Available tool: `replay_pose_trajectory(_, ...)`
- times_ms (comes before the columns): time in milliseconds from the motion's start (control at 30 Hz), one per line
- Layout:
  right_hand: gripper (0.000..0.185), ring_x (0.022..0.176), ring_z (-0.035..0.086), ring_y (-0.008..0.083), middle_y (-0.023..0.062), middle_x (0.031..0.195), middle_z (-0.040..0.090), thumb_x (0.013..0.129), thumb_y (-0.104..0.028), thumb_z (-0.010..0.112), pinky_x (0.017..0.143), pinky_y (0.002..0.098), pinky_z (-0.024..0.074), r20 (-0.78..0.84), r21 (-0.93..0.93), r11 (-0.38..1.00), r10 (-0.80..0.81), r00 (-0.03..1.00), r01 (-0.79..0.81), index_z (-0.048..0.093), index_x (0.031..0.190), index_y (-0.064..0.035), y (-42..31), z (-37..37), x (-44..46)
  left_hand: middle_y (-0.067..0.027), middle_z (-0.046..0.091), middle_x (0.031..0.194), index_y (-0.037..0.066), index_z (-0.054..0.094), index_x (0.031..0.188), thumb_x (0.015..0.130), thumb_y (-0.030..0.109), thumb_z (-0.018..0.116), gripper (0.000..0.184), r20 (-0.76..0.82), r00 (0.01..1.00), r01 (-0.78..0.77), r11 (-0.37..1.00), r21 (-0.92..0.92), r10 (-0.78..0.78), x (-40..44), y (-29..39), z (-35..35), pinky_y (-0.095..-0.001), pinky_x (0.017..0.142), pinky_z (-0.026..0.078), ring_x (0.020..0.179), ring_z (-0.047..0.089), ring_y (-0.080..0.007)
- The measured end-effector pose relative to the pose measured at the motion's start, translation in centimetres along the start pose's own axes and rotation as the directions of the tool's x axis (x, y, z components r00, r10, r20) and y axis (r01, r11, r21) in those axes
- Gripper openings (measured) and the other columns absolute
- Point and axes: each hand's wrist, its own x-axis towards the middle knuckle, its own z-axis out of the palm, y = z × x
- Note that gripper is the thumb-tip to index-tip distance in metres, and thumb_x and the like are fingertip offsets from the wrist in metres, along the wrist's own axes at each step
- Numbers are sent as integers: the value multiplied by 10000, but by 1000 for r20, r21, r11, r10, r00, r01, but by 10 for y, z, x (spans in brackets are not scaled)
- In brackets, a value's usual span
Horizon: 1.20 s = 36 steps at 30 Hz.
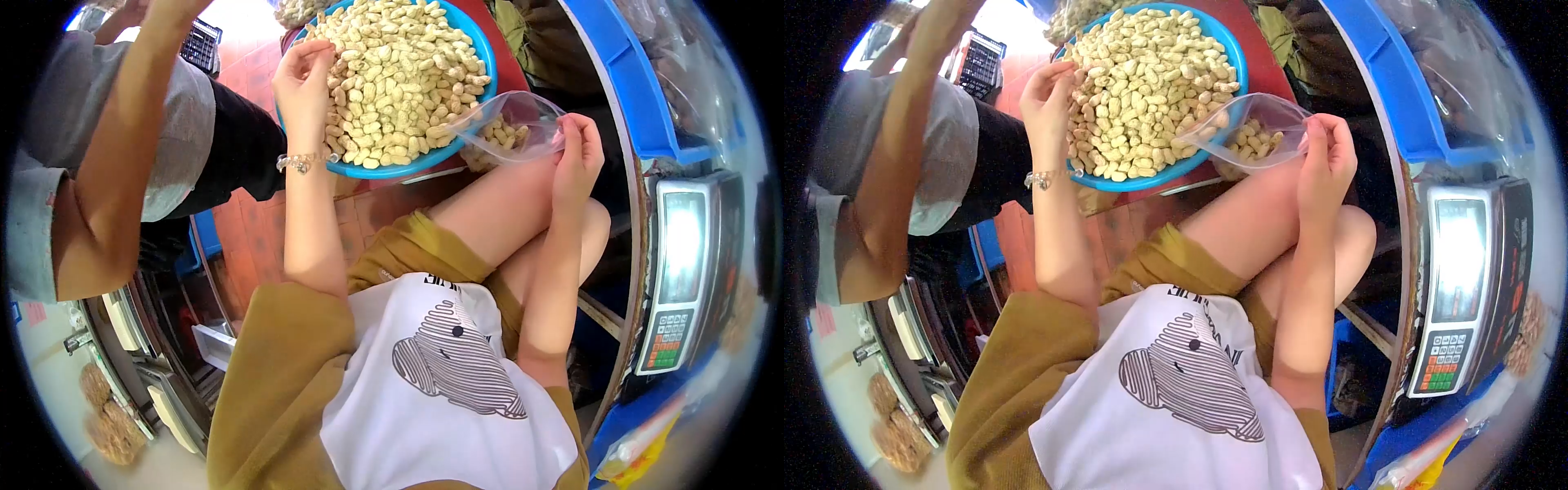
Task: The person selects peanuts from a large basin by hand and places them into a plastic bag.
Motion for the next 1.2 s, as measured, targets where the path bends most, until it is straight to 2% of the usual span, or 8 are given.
replay_pose_trajectory(133, 121, 685, 455, 22, -32, 761, 542, 964, -103, 548, 623, 173, 354, -1, -21, 999, -36, 999, 36, 614, 917, -13, 3, 1, 1, -24, 687, 881, 20, 685, 966, 899, 86, 630, 109, -87, 995, -32, 991, 133, 44, -11, 5, -23, -208, 672, 455, 779, 606, -71)
replay_pose_trajectory(267, 123, 691, 455, 26, -30, 767, 541, 964, -106, 551, 630, 174, 356, 21, -15, 999, -31, 999, 31, 616, 918, -11, -1, 3, 0, -27, 681, 858, 14, 686, 959, 904, 84, 618, 111, -140, 990, 2, 998, 59, 6, -6, -11, -51, -201, 673, 455, 775, 604, -66)
replay_pose_trajectory(400, 130, 697, 452, 27, -29, 772, 537, 965, -114, 551, 633, 176, 357, 25, -18, 1000, 6, 1000, -6, 614, 918, -11, 1, 1, 1, -77, 659, 1055, -13, 634, 1079, 907, 95, 634, 203, -52, 996, -69, 992, 109, 75, 2, -10, -47, -267, 834, 495, 964, 616, -143)
replay_pose_trajectory(600, 136, 713, 445, 32, -27, 785, 530, 972, -114, 536, 658, 176, 361, 32, -25, 999, -28, 999, 29, 601, 911, -12, 3, 1, 1, -249, 398, 1403, 97, 466, 1373, 620, 578, 814, 959, 297, 929, -361, 715, 599, 220, -1, 13, 4, -506, 1075, 341, 1314, 363, -441)
replay_pose_trajectory(767, 145, 714, 446, 34, -28, 792, 535, 978, -117, 530, 656, 180, 368, 33, -46, 998, -37, 999, 38, 601, 912, -9, 2, 2, -1, -250, 404, 1405, 218, 511, 1349, 618, 636, 760, 878, 392, 902, -427, 509, 747, 182, -7, -7, 36, -763, 993, 200, 1328, 325, -476)
replay_pose_trajectory(867, 153, 721, 451, 34, -28, 801, 544, 980, -127, 530, 654, 183, 373, 20, -51, 998, -23, 1000, 24, 602, 913, -9, 2, 3, -1, -231, 420, 1404, 223, 557, 1292, 642, 577, 740, 763, 377, 911, -410, 480, 775, 168, -9, -9, 44, -794, 964, 173, 1307, 356, -461)
replay_pose_trajectory(900, 155, 721, 452, 34, -28, 801, 545, 980, -129, 531, 655, 183, 374, 19, -52, 998, -21, 1000, 22, 602, 913, -10, 2, 4, -1, -175, 460, 1365, 257, 580, 1249, 657, 496, 741, 658, 357, 920, -391, 422, 818, 161, -12, -3, 47, -695, 1018, 233, 1287, 386, -420)
replay_pose_trajectory(1200, 143, 702, 446, 31, -34, 763, 514, 974, -120, 531, 636, 180, 360, 43, -39, 999, -11, 999, 13, 604, 907, -17, 0, 3, -2, -119, 542, 1254, 203, 637, 1155, 668, 514, 728, 585, 432, 887, -459, 390, 798, 160, -4, -7, 55, -677, 908, 348, 1079, 520, -398)
